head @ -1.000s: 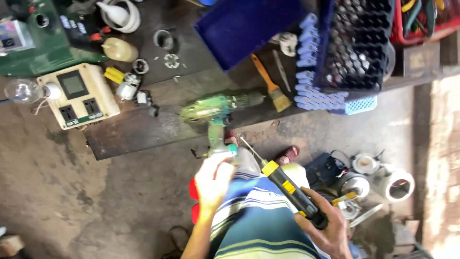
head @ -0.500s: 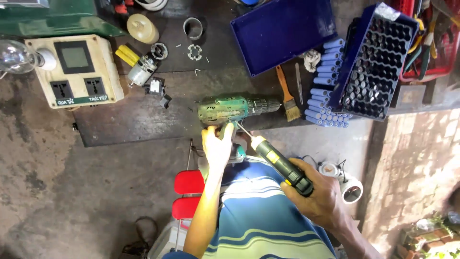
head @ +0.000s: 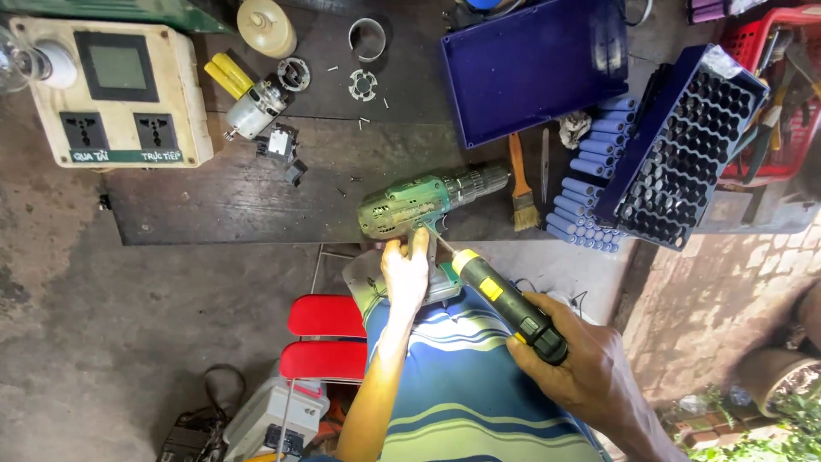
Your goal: Disassembling a cordless drill to inspect and test the internal motor before reassembling it.
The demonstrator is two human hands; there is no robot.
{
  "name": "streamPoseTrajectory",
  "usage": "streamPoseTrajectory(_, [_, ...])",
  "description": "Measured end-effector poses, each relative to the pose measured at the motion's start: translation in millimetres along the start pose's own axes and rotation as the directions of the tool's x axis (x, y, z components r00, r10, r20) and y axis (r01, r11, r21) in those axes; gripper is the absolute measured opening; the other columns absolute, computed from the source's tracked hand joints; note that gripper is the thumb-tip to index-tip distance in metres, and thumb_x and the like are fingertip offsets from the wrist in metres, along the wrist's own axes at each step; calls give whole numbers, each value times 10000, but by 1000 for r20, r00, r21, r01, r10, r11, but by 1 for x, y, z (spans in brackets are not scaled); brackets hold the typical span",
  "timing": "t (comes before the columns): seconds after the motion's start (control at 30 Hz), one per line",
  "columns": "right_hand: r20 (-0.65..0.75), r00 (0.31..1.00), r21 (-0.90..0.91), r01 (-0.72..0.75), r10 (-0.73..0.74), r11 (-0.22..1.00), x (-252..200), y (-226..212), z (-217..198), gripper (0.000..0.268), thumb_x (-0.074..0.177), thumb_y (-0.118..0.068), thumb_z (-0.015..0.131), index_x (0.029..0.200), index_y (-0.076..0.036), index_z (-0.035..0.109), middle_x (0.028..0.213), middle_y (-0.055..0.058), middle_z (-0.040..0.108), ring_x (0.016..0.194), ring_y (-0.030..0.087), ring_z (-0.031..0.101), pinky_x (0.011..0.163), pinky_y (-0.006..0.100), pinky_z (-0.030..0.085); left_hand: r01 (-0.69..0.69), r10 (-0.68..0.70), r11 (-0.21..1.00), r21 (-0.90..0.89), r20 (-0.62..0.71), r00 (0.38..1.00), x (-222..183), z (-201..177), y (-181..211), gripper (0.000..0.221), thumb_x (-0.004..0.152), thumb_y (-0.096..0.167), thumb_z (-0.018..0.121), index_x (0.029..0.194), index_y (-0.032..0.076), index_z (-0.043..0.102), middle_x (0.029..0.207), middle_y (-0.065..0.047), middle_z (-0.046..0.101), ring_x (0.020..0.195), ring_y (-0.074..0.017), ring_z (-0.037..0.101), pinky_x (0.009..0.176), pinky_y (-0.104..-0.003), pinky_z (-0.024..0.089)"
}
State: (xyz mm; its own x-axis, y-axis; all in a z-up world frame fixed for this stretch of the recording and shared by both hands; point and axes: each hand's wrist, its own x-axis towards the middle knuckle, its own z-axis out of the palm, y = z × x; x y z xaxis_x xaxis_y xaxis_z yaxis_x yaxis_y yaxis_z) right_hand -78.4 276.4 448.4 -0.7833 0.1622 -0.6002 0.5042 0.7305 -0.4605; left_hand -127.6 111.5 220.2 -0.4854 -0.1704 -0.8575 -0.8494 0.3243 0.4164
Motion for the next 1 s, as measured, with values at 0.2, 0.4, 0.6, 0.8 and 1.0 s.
streamPoseTrajectory(0.2, [14, 1000, -74, 21, -20, 997, 7, -10, -3, 526, 825, -374, 738, 1285, -145, 628, 837, 26, 792, 513, 177, 684, 488, 316, 582, -123, 120, 988, -91, -40, 992, 5, 5, -13, 543, 887, 569, 633, 743, 56, 523, 625, -40, 472, 660, -204, 399, 657, -406, 392])
streamPoseTrajectory(0.4, [-24, 999, -125, 23, -26, 992, 4, -10, 2, 582, 793, -371, 780, 1300, -121, 639, 839, 40, 797, 579, 180, 719, 579, 323, 599, -102, 98, 990, -96, -42, 994, 12, 10, -23, 557, 872, 566, 666, 689, 87, 448, 596, -23, 383, 658, -193, 306, 646, -409, 346])
streamPoseTrajectory(0.6, [-23, 1000, -84, 3, -5, 996, 5, -10, 4, 571, 789, -339, 778, 1292, -110, 637, 744, 6, 780, 440, 135, 668, 461, 279, 608, -133, 129, 986, -100, -42, 991, 14, 11, -27, 574, 875, 610, 644, 690, 148, 358, 608, 30, 283, 623, -141, 233, 581, -381, 267])
streamPoseTrajectory(0.8, [-24, 989, -187, 137, -144, 973, 9, -21, 0, 548, 814, -316, 769, 1294, -94, 622, 791, 37, 751, 502, 143, 633, 462, 310, 562, -143, 141, 985, -97, -35, 989, 15, 11, -28, 579, 861, 621, 640, 702, 108, 423, 599, 10, 339, 630, -146, 275, 574, -385, 303])
streamPoseTrajectory(1.0, [224, 941, -616, 337, -252, 712, 33, -70, -17, 607, 903, -472, 669, 1320, -39, 586, 734, 46, 681, 490, 163, 671, 386, 386, 584, -158, 156, 984, -85, -30, 987, 15, 8, -25, 570, 870, 589, 653, 663, 100, 447, 551, -5, 409, 601, -161, 324, 590, -400, 354])
